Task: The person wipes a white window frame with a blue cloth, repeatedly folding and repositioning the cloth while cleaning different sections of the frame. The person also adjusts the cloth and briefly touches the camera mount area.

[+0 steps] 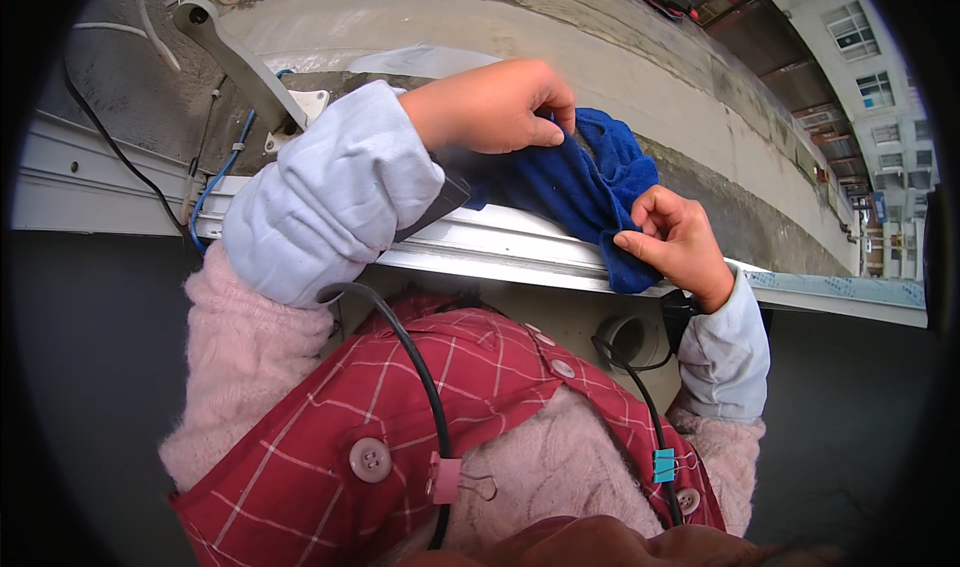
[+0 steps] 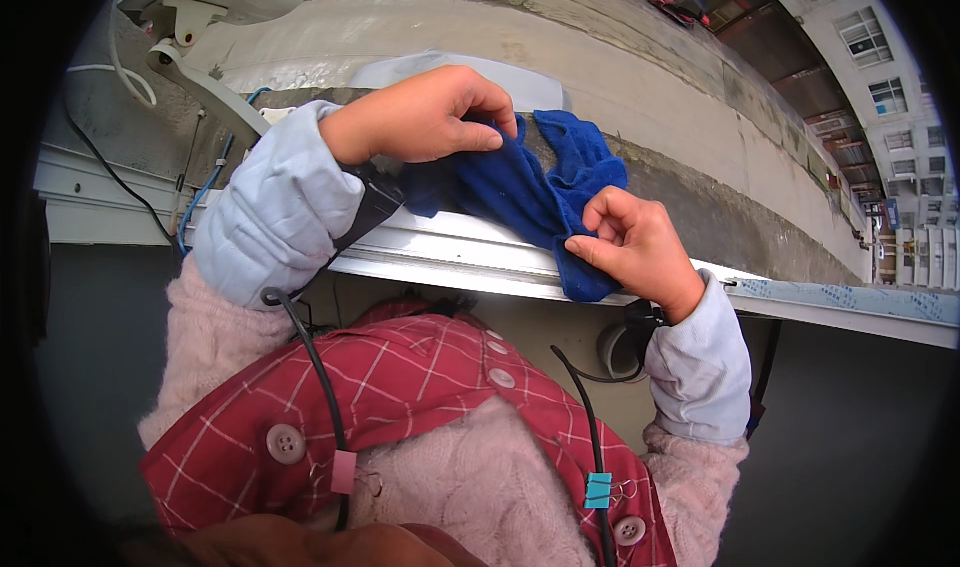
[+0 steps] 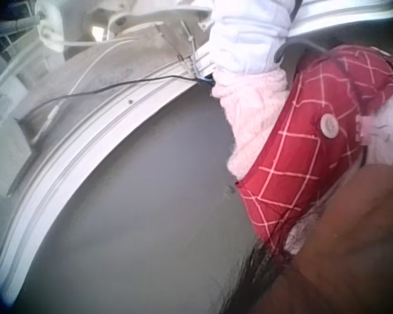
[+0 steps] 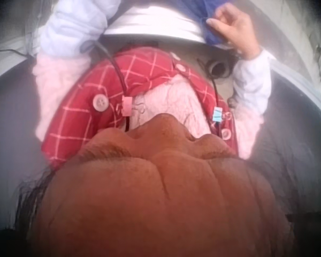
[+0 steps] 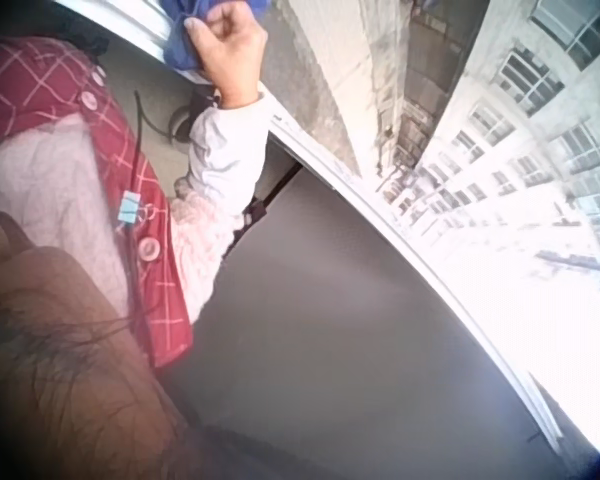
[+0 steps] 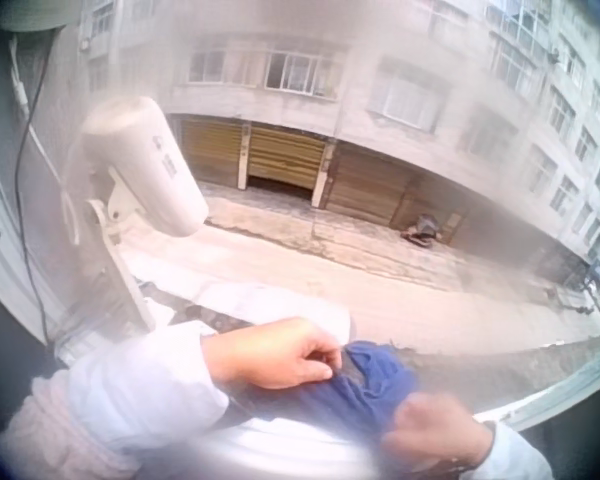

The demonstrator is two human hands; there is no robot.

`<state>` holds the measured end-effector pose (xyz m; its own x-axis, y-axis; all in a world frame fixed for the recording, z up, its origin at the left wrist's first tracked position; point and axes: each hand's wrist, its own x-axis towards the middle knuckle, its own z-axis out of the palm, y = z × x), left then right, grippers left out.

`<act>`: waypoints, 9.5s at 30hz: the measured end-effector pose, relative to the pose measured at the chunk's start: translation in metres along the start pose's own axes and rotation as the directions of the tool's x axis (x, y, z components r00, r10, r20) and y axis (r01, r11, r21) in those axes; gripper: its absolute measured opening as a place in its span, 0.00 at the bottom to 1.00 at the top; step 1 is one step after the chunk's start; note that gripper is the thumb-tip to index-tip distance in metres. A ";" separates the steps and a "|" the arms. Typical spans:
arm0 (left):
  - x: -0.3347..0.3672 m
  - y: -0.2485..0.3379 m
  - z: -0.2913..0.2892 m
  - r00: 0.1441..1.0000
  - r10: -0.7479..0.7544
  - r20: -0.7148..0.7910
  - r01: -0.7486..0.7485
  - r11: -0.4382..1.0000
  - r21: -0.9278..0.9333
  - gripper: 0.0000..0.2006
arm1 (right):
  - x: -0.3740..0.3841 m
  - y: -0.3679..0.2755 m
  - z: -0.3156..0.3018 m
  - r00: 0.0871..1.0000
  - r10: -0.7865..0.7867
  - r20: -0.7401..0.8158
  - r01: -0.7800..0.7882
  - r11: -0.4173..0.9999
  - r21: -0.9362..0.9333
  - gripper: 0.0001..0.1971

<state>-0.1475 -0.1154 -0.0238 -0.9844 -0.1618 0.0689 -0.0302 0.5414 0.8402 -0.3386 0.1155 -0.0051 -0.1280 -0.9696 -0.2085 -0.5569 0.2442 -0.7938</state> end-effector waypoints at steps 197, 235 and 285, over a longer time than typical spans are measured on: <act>-0.022 0.001 -0.002 0.976 0.217 0.017 -0.216 0.958 0.187 0.09 | -0.080 0.020 -0.026 0.995 0.057 -0.087 -0.101 0.334 -0.937 0.14; 0.098 0.116 0.077 0.763 0.614 0.203 -0.646 0.732 0.215 0.09 | -0.178 0.056 0.001 0.664 -0.021 -0.748 -0.266 0.928 -0.263 0.09; 0.243 0.041 0.142 0.792 0.231 0.565 0.408 0.487 -0.772 0.17 | -0.190 0.112 0.046 0.536 0.221 -0.815 -0.365 0.931 0.013 0.10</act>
<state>-0.4127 -0.0153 -0.0492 -0.8847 0.4629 -0.0550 -0.2829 -0.4395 0.8525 -0.3392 0.3274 -0.0802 -0.8605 -0.4775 0.1778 -0.4612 0.5816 -0.6700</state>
